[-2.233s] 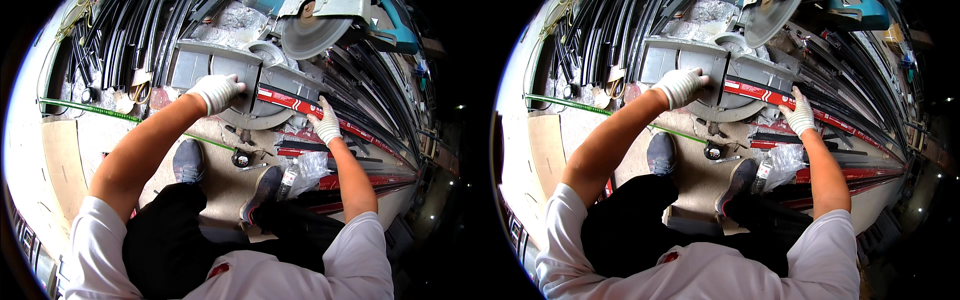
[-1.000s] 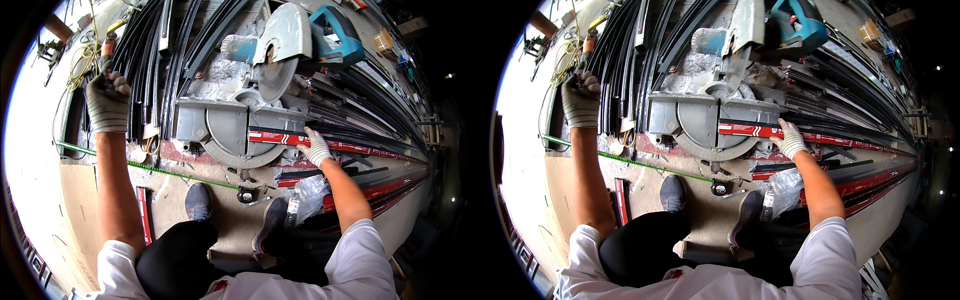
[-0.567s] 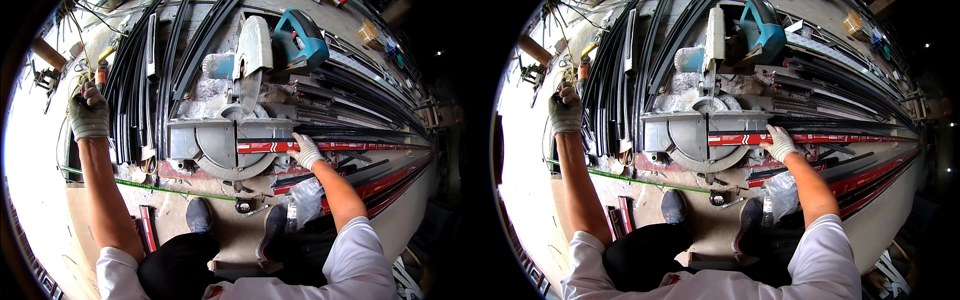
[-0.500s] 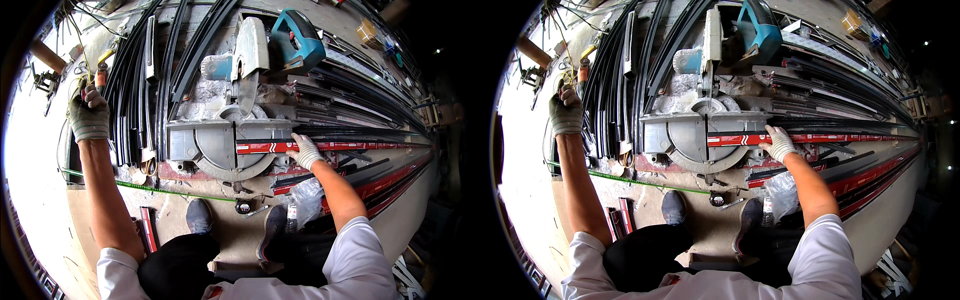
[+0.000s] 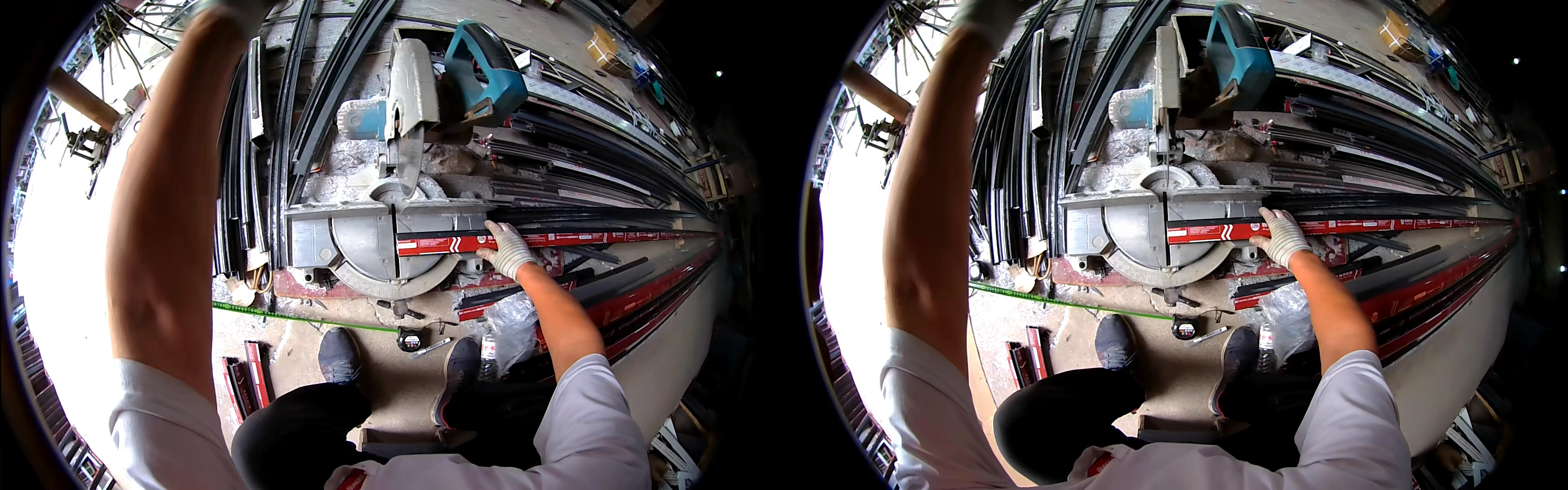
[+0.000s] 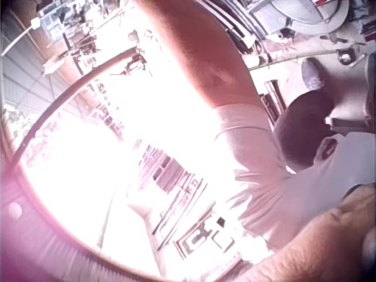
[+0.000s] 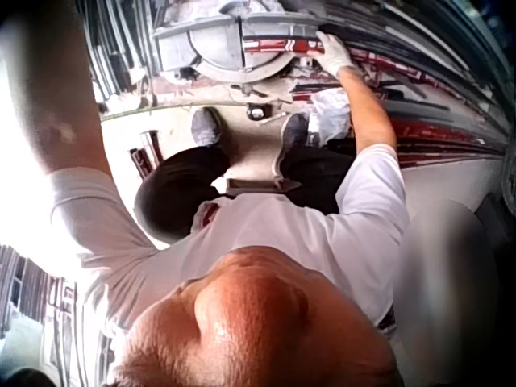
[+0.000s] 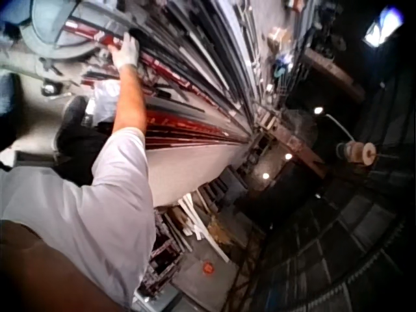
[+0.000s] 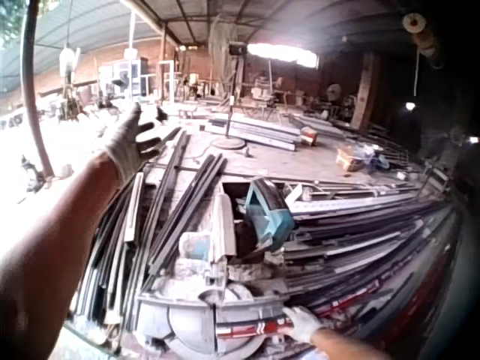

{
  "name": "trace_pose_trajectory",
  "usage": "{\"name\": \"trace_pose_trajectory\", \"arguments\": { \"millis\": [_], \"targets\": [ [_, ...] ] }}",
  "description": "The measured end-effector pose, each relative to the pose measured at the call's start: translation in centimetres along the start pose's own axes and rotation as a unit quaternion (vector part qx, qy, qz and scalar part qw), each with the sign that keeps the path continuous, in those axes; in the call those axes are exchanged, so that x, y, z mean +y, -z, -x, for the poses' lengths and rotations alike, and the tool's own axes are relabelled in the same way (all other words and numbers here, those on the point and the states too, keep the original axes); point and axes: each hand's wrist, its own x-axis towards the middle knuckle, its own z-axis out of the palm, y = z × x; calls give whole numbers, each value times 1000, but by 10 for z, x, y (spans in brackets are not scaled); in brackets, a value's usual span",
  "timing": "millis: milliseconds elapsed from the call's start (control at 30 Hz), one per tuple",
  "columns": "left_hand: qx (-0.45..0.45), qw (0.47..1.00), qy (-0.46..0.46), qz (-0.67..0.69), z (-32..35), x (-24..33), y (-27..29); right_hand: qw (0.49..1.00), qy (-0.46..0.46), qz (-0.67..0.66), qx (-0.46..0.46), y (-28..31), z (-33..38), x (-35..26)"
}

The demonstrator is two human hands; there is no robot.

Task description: The person measures a long metal profile with a tape measure, marks it with a marker, and uses a chop saw to cut the profile. The person handles the profile and tools directly, performing measurement, marking, and cutting actions in a workshop setting.

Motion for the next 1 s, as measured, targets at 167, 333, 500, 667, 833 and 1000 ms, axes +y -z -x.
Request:
{"name": "trace_pose_trajectory", "arguments": {
  "millis": [167, 333, 500, 667, 833, 1000],
  "targets": [
    [73, 992, 33, -102, -20, -28, -14, 1000, -1, -6, 19, 3, 4, 6],
    [108, 983, 43, -145, 90, -93, 97, 1000, 11, -8, 16, -4, 4, 10],
    [115, 921, 286, -239, 276, -186, 154, 1000, 7, -2, 11, -11, -2, 13],
    [6, 875, 460, -152, 400, -226, 119, 1000, -8, 3, 7, -8, 0, 13],
    [-84, 842, 513, -141, 429, -235, 98, 999, 4, 32, 21, -17, 1, 15],
    [-84, 838, 523, -127, 437, -244, 101, 996, 40, 63, 56, -24, 2, 19]
  ]
}}
